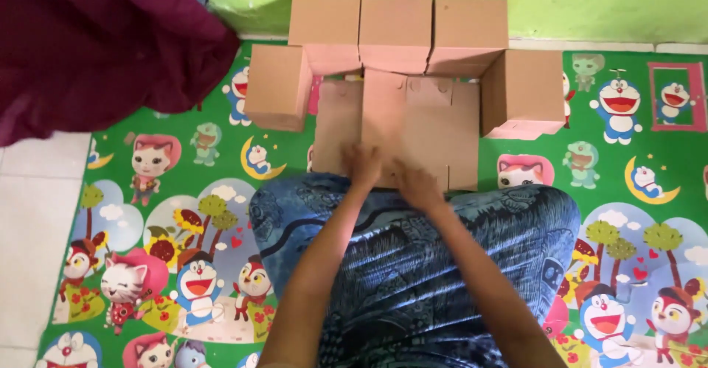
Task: Folding and assembling cardboard box components while sitting on a floor mat.
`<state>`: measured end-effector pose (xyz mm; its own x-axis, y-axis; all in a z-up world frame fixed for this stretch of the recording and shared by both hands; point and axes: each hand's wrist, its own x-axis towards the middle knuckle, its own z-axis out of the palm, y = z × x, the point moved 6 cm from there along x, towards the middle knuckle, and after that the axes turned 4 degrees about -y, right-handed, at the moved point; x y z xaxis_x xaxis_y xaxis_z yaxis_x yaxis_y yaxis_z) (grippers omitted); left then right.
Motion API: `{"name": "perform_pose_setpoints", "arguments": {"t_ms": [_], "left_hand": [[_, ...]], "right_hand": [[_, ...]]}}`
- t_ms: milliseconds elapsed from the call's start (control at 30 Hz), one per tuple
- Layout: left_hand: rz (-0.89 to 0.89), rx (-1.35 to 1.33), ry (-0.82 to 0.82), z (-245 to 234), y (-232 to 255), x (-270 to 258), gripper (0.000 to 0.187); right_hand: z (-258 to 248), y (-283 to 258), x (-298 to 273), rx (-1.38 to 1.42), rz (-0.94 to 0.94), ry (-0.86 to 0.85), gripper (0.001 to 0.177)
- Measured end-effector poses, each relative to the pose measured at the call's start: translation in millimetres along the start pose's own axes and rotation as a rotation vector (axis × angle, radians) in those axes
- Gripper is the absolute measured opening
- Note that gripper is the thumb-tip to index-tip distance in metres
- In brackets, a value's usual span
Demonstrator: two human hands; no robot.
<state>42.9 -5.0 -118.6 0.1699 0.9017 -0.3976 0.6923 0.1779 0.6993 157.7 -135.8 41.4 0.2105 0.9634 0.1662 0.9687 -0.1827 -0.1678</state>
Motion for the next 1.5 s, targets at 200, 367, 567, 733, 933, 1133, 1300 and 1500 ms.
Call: {"name": "perform_pose_setpoints", "arguments": {"t_ms": [200, 367, 567, 733, 933, 1133, 1300, 1500], "left_hand": [[0.433, -0.321, -0.570, -62.0, 153.9, -143.5, 0.073], [0.269, -0.154, -0.395, -57.6, 83.5, -66.4, 0.060], [-0.073, 0.215, 0.144, -105.2, -27.1, 33.4, 0.080], [-0.226, 0.199, 0.054, -110.9, -67.9, 52.6, 0.073], [-0.072, 0.529, 0.047, -116.3, 23.3, -36.5, 0.097], [0.098, 0.592, -0.209, -77.4, 32.0, -32.4, 0.068], [0.309, 1.028, -0.017, -19.1, -5.1, 103.0, 0.040], [0.195, 1.107, -0.009, -9.3, -0.9, 159.1, 0.036]], "right_hand": [[-82.6, 30.5, 41.7, 0.813, 0.480, -0.518, 0.092], [-101.4, 46.3, 57.7, 0.470, 0.327, -0.586, 0.102], [61.7, 149.5, 48.9, 0.182, 0.425, -0.726, 0.115], [85.6, 157.6, 57.7, 0.167, 0.427, -0.810, 0.124], [41.3, 136.3, 59.6, 0.221, 0.422, -0.886, 0.133], [21.7, 114.7, 76.2, 0.202, 0.470, -0.938, 0.143], [22.4, 119.1, 76.2, 0.154, 0.546, -0.948, 0.144], [-11.7, 107.9, 79.3, 0.202, 0.466, -0.904, 0.139]]}}
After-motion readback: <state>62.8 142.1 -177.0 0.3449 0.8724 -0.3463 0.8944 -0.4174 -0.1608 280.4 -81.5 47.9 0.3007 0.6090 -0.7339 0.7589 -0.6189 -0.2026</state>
